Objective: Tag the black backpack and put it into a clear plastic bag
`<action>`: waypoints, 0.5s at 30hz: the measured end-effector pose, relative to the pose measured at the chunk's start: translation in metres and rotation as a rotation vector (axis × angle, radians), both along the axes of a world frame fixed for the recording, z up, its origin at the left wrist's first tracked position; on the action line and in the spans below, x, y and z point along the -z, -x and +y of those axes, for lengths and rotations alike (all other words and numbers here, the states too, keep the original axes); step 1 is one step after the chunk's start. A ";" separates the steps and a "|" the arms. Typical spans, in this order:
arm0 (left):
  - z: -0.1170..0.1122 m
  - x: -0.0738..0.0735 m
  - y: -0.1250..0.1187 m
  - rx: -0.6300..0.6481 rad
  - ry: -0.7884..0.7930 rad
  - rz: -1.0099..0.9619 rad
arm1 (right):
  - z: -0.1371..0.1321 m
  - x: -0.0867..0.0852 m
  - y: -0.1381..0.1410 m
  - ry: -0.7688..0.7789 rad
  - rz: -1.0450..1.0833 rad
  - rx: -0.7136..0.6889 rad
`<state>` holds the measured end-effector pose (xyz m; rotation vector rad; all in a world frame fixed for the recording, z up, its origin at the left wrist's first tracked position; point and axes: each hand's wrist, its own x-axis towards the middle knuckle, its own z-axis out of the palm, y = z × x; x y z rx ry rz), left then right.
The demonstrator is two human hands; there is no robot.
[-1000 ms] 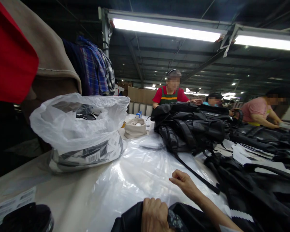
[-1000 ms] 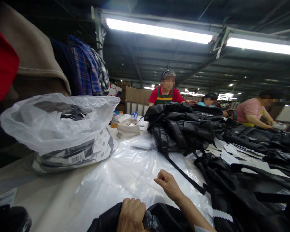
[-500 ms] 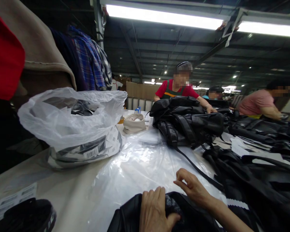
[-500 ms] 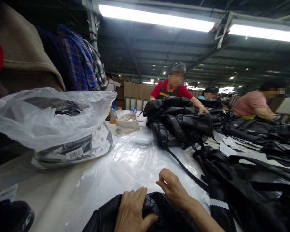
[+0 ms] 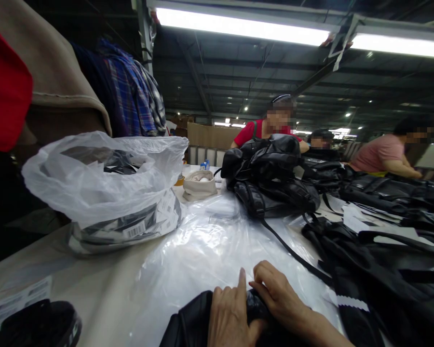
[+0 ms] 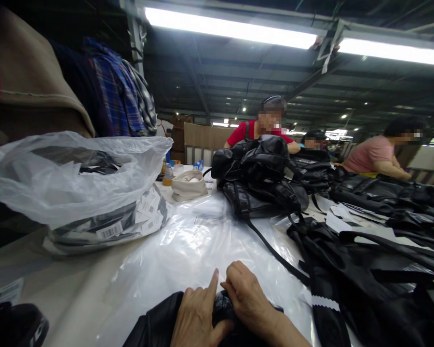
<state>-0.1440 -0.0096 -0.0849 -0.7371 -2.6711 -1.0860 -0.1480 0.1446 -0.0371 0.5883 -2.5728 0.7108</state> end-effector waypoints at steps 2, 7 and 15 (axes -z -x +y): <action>0.000 -0.012 -0.001 -0.059 0.069 -0.156 | -0.003 -0.001 -0.003 -0.037 0.052 -0.034; -0.003 -0.037 -0.002 -0.097 0.019 -0.383 | -0.003 -0.010 -0.013 -0.067 0.154 -0.089; -0.003 -0.030 0.000 -0.154 -0.224 -0.359 | 0.003 -0.022 -0.036 -0.232 0.293 -0.129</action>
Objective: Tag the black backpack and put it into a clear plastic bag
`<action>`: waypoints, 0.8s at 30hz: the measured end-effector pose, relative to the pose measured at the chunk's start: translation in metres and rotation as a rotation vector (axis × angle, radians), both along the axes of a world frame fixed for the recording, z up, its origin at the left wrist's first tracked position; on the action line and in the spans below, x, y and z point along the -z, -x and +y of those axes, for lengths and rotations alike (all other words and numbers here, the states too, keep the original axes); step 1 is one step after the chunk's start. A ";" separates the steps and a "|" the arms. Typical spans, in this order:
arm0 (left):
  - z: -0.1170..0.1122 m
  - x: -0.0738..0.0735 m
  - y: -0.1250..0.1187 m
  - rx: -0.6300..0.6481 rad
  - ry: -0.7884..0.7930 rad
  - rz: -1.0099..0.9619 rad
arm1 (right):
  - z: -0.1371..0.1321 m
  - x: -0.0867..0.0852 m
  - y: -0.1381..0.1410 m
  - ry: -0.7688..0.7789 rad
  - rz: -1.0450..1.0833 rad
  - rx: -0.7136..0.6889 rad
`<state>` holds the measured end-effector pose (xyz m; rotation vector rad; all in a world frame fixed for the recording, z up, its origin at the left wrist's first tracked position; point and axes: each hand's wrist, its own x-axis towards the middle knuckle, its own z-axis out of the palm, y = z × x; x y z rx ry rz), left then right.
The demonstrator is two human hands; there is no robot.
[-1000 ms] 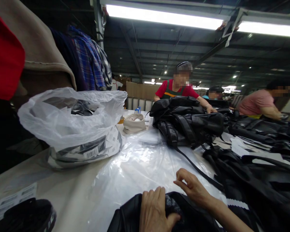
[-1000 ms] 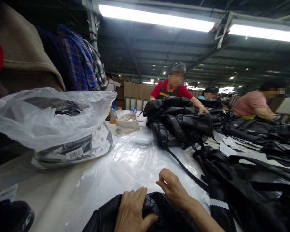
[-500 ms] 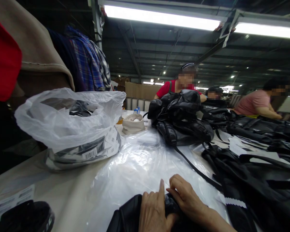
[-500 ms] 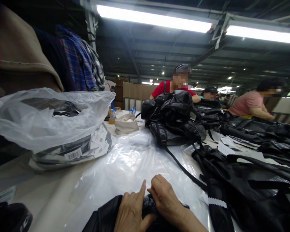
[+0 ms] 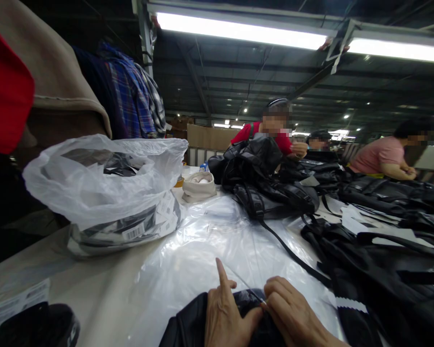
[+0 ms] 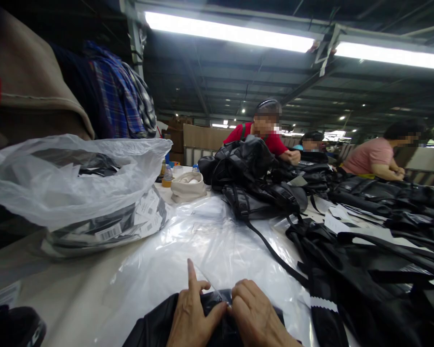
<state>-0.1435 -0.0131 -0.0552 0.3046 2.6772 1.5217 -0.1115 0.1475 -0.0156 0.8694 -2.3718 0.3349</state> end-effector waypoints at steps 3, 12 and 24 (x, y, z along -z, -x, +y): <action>0.001 0.012 0.006 -0.137 -0.178 0.075 | 0.001 0.002 -0.007 -0.015 -0.034 -0.008; -0.013 0.012 0.032 -0.639 -0.992 -0.123 | 0.014 0.027 -0.008 0.060 -0.094 0.049; -0.056 0.014 0.041 -0.967 -0.518 0.230 | 0.022 0.030 -0.009 0.044 -0.006 0.137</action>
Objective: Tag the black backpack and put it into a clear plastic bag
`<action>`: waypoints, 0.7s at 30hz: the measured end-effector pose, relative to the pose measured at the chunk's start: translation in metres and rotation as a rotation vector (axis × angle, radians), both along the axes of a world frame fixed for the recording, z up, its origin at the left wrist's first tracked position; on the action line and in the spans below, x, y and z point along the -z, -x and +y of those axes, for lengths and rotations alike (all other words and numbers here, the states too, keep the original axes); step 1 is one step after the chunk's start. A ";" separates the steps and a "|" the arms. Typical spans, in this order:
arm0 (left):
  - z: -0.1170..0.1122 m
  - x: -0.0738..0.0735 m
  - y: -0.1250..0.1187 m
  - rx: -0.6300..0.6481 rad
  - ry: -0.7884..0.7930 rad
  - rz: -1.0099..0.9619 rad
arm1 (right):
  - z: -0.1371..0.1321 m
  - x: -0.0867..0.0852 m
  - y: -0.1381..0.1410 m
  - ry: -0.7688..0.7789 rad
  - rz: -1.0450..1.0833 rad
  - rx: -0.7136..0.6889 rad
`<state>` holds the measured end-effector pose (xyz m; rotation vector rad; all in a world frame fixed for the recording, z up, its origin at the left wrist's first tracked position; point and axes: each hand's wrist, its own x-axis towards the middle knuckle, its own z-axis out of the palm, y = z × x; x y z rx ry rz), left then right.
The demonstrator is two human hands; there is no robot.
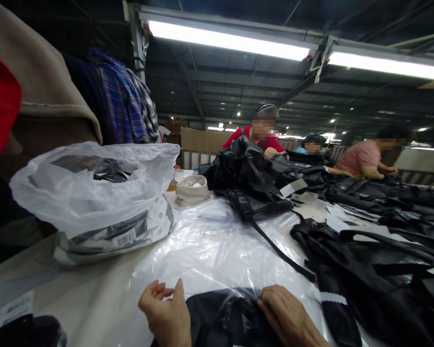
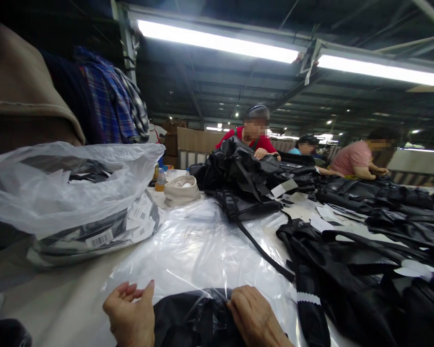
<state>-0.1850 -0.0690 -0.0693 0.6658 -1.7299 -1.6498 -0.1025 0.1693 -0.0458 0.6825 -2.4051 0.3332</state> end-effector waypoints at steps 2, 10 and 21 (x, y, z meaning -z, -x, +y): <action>-0.003 0.001 -0.002 -0.008 0.223 0.016 | 0.001 -0.001 -0.001 0.012 0.002 0.010; -0.010 -0.011 -0.007 0.089 0.599 -0.343 | -0.004 -0.008 -0.004 0.010 0.084 0.022; -0.019 -0.031 -0.013 0.289 0.488 -0.504 | 0.007 0.007 -0.007 -0.057 0.119 0.085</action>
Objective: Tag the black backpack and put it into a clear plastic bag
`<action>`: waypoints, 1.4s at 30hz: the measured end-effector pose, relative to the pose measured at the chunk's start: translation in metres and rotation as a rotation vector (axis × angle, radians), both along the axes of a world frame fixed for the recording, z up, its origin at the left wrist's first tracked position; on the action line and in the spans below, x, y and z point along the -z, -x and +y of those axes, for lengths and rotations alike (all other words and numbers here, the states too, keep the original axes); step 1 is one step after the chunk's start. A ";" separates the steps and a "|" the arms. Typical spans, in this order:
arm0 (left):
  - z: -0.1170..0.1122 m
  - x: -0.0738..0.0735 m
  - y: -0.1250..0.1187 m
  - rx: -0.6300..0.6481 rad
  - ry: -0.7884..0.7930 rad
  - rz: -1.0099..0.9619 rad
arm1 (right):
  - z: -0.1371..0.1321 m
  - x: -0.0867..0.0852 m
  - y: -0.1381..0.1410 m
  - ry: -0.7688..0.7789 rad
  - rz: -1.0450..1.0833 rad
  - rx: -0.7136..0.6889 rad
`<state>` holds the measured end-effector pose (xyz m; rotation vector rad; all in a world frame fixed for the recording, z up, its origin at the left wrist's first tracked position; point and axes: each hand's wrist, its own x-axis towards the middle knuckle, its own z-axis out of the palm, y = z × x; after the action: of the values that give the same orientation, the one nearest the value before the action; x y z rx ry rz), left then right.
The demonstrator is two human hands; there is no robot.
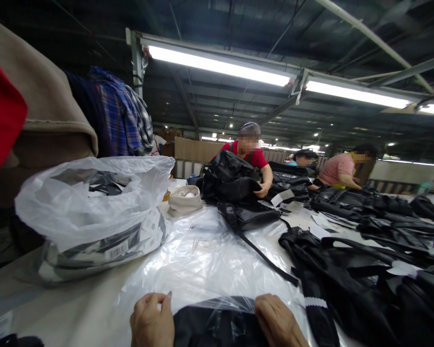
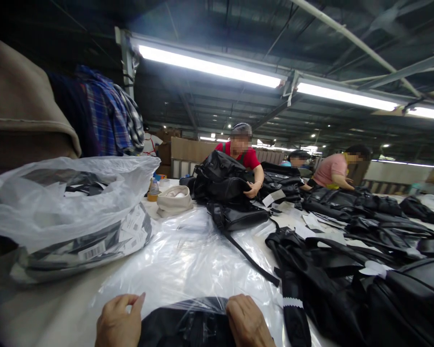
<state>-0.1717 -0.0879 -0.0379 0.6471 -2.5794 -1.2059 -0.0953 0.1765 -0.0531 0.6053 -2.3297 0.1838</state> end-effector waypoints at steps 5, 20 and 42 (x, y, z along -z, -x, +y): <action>-0.004 -0.003 0.000 -0.015 -0.131 -0.135 | 0.000 -0.001 0.003 0.001 0.120 0.070; 0.002 0.004 0.004 -0.051 -0.221 0.086 | 0.046 0.021 0.014 -0.087 0.185 0.442; -0.021 0.029 0.019 -0.110 -0.149 0.058 | 0.062 0.047 -0.004 0.567 -0.359 0.688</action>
<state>-0.1903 -0.1091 -0.0671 0.7618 -2.3897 -1.3686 -0.0918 0.2382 -0.0998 -0.5459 -2.5063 0.6322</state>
